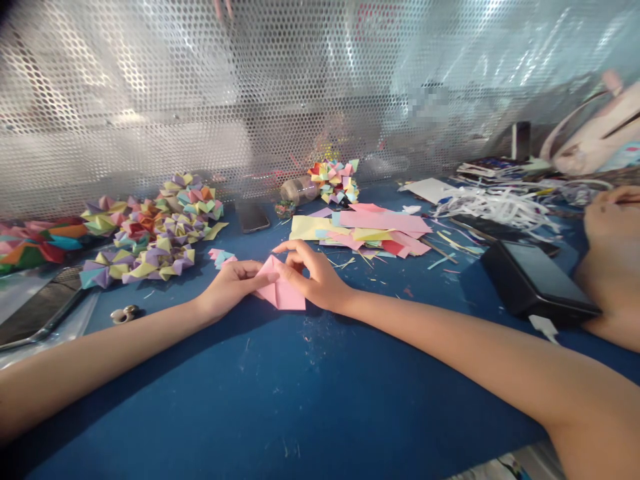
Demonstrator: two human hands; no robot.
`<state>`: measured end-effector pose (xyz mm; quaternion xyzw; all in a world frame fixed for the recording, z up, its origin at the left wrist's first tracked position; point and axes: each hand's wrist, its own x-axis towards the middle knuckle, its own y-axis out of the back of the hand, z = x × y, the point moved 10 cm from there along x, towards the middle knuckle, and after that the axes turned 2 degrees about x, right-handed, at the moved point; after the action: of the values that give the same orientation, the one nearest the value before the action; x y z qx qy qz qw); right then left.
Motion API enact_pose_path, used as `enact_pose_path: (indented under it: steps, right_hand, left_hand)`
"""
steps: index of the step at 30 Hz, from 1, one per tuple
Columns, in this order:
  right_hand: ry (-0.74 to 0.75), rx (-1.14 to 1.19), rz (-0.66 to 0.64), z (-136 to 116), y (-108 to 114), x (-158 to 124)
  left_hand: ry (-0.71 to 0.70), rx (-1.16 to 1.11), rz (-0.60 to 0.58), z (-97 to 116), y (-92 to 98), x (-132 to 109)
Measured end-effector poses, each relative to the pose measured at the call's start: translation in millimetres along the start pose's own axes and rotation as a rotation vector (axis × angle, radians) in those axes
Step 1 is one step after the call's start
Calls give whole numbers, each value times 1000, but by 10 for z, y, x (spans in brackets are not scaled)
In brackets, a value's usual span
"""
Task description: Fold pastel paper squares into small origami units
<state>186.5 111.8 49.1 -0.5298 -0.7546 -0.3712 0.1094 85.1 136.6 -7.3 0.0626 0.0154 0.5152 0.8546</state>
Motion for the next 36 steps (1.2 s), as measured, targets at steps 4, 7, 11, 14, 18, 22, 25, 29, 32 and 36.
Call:
enact_pose_path:
  steps: [4, 7, 11, 14, 18, 22, 25, 29, 32, 36]
  right_hand:
    - [-82, -23, -7, 83, 9, 0]
    - [-95, -18, 0, 88, 9, -2]
    - [-112, -7, -32, 101, -38, -14]
    - [-115, -15, -49, 119, -61, -19]
    - [-101, 17, -42, 132, -62, -8]
    - [-109, 6, -26, 141, -51, -1]
    - [-110, 14, 13, 135, -17, -2]
    - [-124, 31, 50, 145, 15, -2]
    - [-159, 42, 41, 171, 17, -6]
    - [-152, 95, 21, 153, 36, -20]
  left_hand:
    - [-1, -55, 51, -9, 54, 1]
    - [-4, -74, 67, -1, 71, 1]
    - [-9, -86, 78, 7, 81, -1]
    - [-4, -83, 67, -7, 66, 0]
    - [-1, -79, 56, -19, 49, 6]
    - [3, -82, 60, -8, 52, 5]
    - [7, -87, 65, 3, 61, -3]
    - [-11, -103, 54, 30, 55, -10]
    - [-22, -148, 97, 31, 100, -6]
    - [-22, -227, 190, -3, 206, 8]
